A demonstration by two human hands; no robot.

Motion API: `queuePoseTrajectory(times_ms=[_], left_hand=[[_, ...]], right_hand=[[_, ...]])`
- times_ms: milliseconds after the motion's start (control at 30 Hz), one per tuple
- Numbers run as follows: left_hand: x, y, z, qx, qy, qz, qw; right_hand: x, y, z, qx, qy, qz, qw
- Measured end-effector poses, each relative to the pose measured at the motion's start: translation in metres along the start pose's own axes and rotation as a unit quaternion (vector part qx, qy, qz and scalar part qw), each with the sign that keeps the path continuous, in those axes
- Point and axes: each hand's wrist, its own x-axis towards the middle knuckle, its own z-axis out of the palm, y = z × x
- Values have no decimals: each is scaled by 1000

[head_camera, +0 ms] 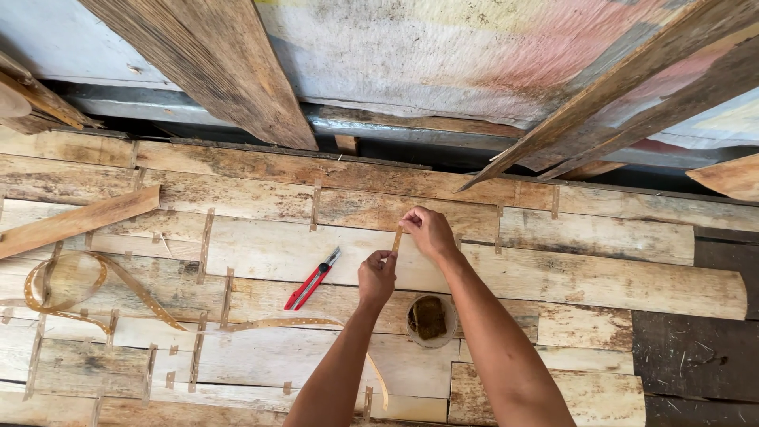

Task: Applying adhesive and placing thin bamboo strips onto a wooden surface to construct or repair a mat or floor.

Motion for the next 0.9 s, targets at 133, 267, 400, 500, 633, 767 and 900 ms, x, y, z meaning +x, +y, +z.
queuePoseTrajectory(times_ms=[133, 267, 400, 500, 633, 767, 900], left_hand=[[2, 12, 5, -31, -12, -42, 999], [13, 15, 13, -66, -14, -77, 995], [25, 18, 26, -107, -18, -89, 990], [36, 19, 31, -96, -17, -67, 993], [47, 19, 35, -92, -14, -58, 994], [50, 29, 33, -55, -1, -102, 993], [56, 26, 34, -63, 3, -108, 992]], right_hand=[[12, 2, 1, -27, 4, 27, 999], [28, 3, 0, -26, 24, -3, 999], [42, 1, -5, -58, 45, -8, 997], [56, 6, -2, -83, 98, -91, 988], [72, 10, 1, -81, 92, -88, 989], [87, 19, 9, -81, 78, -39, 993], [96, 24, 14, -113, 92, -42, 988]])
